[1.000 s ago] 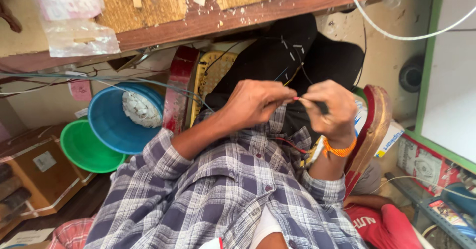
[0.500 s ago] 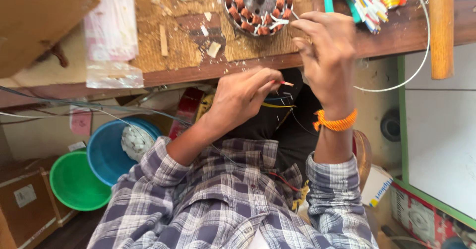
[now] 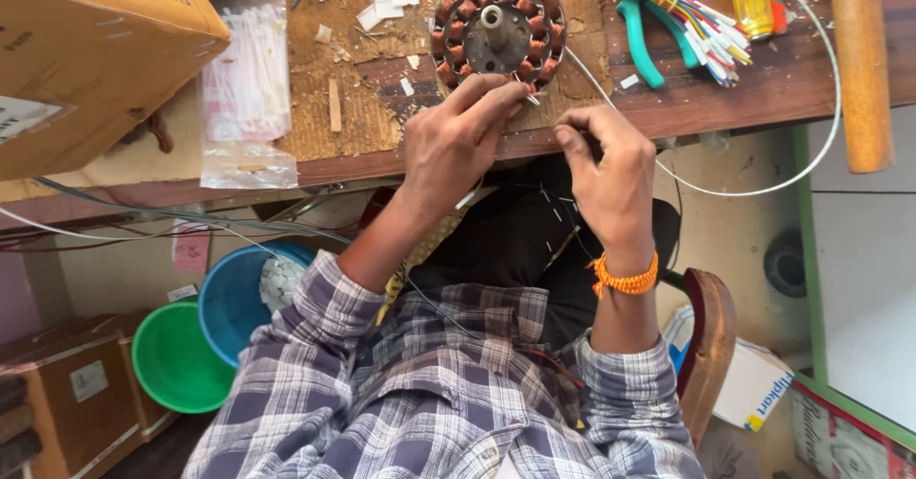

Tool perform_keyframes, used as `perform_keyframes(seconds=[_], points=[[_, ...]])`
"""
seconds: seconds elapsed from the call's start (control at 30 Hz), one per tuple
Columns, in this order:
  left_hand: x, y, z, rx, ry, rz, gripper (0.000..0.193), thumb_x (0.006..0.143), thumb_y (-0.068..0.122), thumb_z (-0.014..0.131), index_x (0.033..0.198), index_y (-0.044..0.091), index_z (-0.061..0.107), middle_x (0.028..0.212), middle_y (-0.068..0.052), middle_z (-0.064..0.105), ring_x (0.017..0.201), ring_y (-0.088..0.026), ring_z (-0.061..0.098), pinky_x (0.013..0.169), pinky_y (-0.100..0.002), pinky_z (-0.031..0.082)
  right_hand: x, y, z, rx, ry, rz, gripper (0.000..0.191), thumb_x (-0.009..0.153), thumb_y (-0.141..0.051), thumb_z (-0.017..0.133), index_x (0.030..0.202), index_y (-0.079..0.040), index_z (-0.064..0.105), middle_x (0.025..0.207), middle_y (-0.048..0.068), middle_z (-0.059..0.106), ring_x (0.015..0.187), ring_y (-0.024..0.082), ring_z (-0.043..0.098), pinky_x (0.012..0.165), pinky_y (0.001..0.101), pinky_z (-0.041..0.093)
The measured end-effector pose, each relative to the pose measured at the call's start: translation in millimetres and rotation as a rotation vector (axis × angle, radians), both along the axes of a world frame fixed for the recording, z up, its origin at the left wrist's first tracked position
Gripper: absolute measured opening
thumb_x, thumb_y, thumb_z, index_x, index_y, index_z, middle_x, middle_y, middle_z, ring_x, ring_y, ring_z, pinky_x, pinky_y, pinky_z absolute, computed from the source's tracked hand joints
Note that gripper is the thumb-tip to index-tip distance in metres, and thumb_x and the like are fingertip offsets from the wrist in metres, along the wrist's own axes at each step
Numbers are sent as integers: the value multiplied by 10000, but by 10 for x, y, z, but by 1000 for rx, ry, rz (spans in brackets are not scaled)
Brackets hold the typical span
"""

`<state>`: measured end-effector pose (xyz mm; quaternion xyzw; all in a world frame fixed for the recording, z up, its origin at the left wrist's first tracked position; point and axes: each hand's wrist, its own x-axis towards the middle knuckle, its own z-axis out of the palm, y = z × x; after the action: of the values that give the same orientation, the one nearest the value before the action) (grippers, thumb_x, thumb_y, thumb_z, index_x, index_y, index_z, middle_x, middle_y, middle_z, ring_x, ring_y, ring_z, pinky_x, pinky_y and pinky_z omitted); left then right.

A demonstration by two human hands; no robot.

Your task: The person is wiring an electrical component, likely a motor stator. They insert and twist colored wires into the copper windings, using pliers to cut and adjust the wires. The work is performed at a cluttered workbench with various tools and parts visible.

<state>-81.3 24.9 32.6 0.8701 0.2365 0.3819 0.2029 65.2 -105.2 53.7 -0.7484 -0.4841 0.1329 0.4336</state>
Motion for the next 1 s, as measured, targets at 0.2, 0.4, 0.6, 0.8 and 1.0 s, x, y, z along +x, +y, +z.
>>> perform_keyframes(seconds=[0.2, 0.4, 0.6, 0.8, 1.0], points=[[18, 43, -35, 90, 100, -19, 268, 925, 89, 748, 1182, 162, 732, 1133, 24, 696, 693, -173, 690, 599, -335, 538, -100, 61, -20, 41, 74, -68, 121, 997, -69, 744, 1032, 24, 675, 875, 107, 699, 739, 203, 672, 693, 326, 528], [92, 130, 21, 143, 165, -113, 251, 893, 114, 722, 1138, 167, 726, 1114, 14, 667, 727, -200, 708, 627, -347, 551, -17, 101, -94, 173, -50, -92, 153, 1025, -101, 755, 1043, 21, 665, 948, 118, 681, 844, 220, 679, 762, 336, 541], [121, 82, -8, 78, 194, -52, 223, 1004, 192, 729, 1222, 206, 687, 1083, 59, 665, 690, -193, 704, 582, -337, 533, 120, 155, -112, 206, -81, -58, 201, 1088, -169, 734, 1070, 11, 647, 974, 103, 641, 844, 207, 631, 737, 328, 510], [216, 27, -49, 91, 184, -29, 354, 918, 107, 699, 1262, 185, 674, 1082, 19, 666, 633, -201, 688, 544, -334, 537, 170, 204, -65, 207, -35, -69, 236, 1092, -200, 739, 1060, 14, 643, 919, 59, 598, 786, 132, 563, 700, 287, 453], [281, -24, -71, 118, 128, -4, 329, 931, 93, 705, 1255, 131, 666, 1072, 16, 660, 755, -172, 704, 640, -326, 554, 180, 165, -99, 217, 31, -67, 240, 1107, -197, 721, 1068, 20, 626, 920, 39, 585, 796, 99, 551, 715, 265, 472]])
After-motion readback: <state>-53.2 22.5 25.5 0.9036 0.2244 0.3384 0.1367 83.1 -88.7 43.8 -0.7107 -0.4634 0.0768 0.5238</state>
